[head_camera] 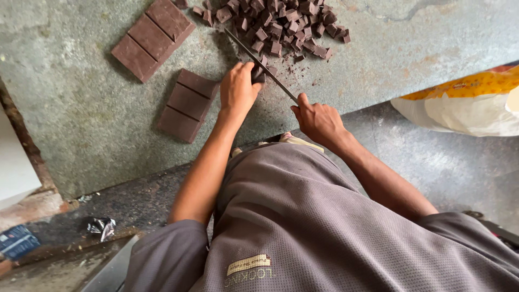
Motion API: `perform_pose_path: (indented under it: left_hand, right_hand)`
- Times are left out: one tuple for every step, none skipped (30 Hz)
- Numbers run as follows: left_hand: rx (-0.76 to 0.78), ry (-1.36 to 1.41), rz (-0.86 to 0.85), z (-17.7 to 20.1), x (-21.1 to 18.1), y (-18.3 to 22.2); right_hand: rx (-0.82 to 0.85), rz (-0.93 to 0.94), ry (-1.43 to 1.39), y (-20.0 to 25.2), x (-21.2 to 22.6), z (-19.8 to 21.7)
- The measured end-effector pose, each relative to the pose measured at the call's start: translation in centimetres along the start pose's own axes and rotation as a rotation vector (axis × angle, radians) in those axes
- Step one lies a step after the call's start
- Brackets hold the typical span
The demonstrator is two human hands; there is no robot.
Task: The person cuts large blocks of chocolate into small cubes using a knife on a stone countertop.
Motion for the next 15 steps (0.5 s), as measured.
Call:
perform_pose_path:
  left_hand:
    - [-0.024, 0.064, -0.042, 0.1, 0.2, -0.1]
    - [-0.029, 0.069, -0.030, 0.1, 0.6, -0.1]
    - [-0.151, 0.086, -0.145, 0.3, 0.6, 0.1]
    - [-0.271, 0.102, -0.258, 0.5, 0.6, 0.5]
    - [-0.275, 0.106, -0.243, 0.5, 0.7, 0.7]
    - [-0.209, 0.116, -0.180, 0.3, 0.6, 0.8]
    - [-0.143, 0.128, -0.118, 0.3, 0.5, 0.8]
    - [-0.149, 0.138, -0.110, 0.5, 0.2, 0.8]
    - [-0.117, 0.134, -0.084, 0.7, 0.0, 0.7]
    - [-0.083, 0.130, -0.057, 0.8, -0.1, 0.8]
    - [-0.088, 0.140, -0.048, 1.0, -0.2, 0.8]
    - [-0.119, 0.162, -0.093, 1.3, -0.3, 0.7]
    - [-0.150, 0.185, -0.139, 1.5, -0.4, 0.6]
    - [-0.156, 0.189, -0.128, 1.7, -0.4, 0.4]
    - [-0.105, 0.181, -0.113, 1.7, -0.5, 0.2]
  right_hand:
    - [0.013, 0.007, -0.016, 0.0, 0.1, 0.3]
    - [0.022, 0.016, -0.011, 0.0, 0.2, 0.7]
    - [0.034, 0.026, -0.022, 0.0, 0.4, 1.1]
    - [0.048, 0.034, -0.033, 0.1, 0.6, 1.4]
    - [0.059, 0.044, -0.029, 0.0, 0.8, 1.6]
    - [0.106, 0.002, -0.043, -0.2, 0.9, 1.6]
    - [0.153, -0.041, -0.057, -0.4, 0.9, 1.4]
    - [0.160, -0.035, -0.046, -0.6, 0.9, 1.1]
    - [0.194, -0.038, -0.044, -0.8, 1.0, 0.6]
    - [0.229, -0.041, -0.044, -0.8, 0.9, 0.0]
    - [0.236, -0.036, -0.034, -0.8, 0.6, -0.5]
    - [0.180, 0.024, -0.038, -0.9, 0.5, -0.8]
    - [0.123, 0.084, -0.044, -1.0, 0.3, -1.1]
    - [0.131, 0.092, -0.038, -1.0, 0.0, -1.3]
    - [0.150, 0.076, -0.037, -1.0, -0.4, -1.4]
Point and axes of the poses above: each hand's wrist, its own y-axis away from the middle knuckle, its own z-axis out of the back of the hand, x = y × z, the point moved 2 cm from there along -y, towards the middle knuckle, and after that the axes turned 9 degrees about z, right-handed, at the moved point
